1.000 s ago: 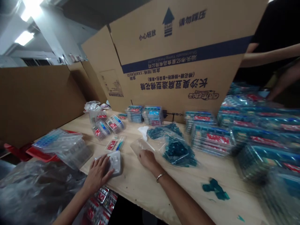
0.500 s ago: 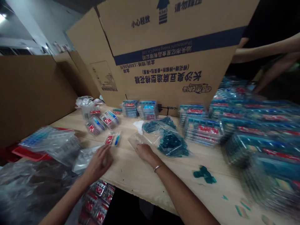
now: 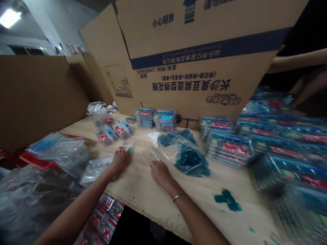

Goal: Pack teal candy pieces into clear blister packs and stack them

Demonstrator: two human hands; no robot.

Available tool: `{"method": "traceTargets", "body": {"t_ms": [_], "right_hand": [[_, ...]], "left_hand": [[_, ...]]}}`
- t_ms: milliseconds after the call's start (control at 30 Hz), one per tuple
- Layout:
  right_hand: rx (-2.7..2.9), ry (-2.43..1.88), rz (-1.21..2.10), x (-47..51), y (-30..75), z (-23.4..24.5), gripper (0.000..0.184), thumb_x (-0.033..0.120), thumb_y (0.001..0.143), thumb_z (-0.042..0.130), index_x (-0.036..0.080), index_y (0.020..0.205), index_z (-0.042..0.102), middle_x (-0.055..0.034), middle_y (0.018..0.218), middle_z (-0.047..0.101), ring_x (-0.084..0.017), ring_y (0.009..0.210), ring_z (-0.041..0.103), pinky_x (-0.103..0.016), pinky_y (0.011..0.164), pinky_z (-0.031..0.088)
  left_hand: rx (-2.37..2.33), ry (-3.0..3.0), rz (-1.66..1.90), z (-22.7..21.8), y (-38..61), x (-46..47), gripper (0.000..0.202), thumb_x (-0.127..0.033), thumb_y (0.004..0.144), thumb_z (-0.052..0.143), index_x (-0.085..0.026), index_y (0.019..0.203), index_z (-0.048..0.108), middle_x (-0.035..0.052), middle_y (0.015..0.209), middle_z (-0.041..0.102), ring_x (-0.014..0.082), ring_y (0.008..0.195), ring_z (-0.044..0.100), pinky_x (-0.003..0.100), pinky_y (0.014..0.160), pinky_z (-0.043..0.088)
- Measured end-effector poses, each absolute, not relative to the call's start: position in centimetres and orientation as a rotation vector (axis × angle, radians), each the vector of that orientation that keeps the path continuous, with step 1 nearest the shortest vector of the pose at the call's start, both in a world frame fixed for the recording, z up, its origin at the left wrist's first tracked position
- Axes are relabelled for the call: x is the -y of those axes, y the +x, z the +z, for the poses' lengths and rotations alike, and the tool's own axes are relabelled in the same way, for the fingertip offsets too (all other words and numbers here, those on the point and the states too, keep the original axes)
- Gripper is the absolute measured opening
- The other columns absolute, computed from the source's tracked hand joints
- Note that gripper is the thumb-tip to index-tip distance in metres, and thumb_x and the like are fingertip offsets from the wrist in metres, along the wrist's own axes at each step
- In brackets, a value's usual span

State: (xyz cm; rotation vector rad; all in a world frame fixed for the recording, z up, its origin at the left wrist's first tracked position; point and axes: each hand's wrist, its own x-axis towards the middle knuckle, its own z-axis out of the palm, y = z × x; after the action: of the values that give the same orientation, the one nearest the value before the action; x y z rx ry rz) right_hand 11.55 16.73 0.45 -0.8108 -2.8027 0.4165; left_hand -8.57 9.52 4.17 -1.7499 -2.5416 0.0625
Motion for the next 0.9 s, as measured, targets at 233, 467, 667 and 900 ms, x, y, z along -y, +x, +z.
{"method": "traceTargets", "body": {"t_ms": [233, 467, 667, 900], "right_hand": [[2.631, -0.914, 0.403, -17.3, 11.6, 0.1, 0.030, 0.017, 0.088, 0.049, 0.015, 0.118, 0.054, -0.0121, 0.117, 0.056, -0.023, 0.111, 0.047, -0.036, 0.096, 0.038], [2.273, -0.901, 0.726, -12.9, 19.0, -0.8, 0.038, 0.008, 0.082, 0.046, 0.018, 0.118, 0.054, -0.0093, 0.110, 0.059, -0.020, 0.104, 0.055, -0.035, 0.091, 0.047], [2.480, -0.719, 0.541, -10.0, 23.2, -1.1, 0.039, 0.023, 0.088, 0.051, 0.019, 0.127, 0.052, -0.0129, 0.134, 0.048, -0.026, 0.125, 0.041, -0.045, 0.103, 0.038], [2.625, -0.678, 0.493, -9.6, 23.0, 1.4, 0.014, 0.026, 0.087, 0.057, 0.017, 0.091, 0.067, -0.0084, 0.096, 0.064, -0.021, 0.094, 0.054, -0.036, 0.085, 0.043]], "left_hand": [[2.433, -2.037, 0.068, 4.4, -6.6, -11.9, 0.031, 0.002, 0.076, 0.038, -0.009, 0.095, 0.060, 0.0163, 0.094, 0.064, 0.0252, 0.088, 0.063, 0.038, 0.077, 0.047], [2.260, -2.398, -0.231, 2.7, 2.8, -9.1, 0.039, 0.002, 0.071, 0.042, -0.018, 0.102, 0.056, 0.0074, 0.098, 0.065, 0.0175, 0.092, 0.062, 0.029, 0.080, 0.049], [2.136, -1.999, -1.000, 0.6, 2.9, -3.3, 0.025, -0.017, 0.077, 0.054, -0.019, 0.102, 0.059, 0.0114, 0.116, 0.059, 0.0272, 0.110, 0.054, 0.046, 0.094, 0.043], [2.266, -2.169, -1.131, -1.5, 2.7, 1.3, 0.023, -0.022, 0.080, 0.057, -0.023, 0.103, 0.061, 0.0058, 0.106, 0.064, 0.0212, 0.100, 0.058, 0.038, 0.088, 0.047]]}}
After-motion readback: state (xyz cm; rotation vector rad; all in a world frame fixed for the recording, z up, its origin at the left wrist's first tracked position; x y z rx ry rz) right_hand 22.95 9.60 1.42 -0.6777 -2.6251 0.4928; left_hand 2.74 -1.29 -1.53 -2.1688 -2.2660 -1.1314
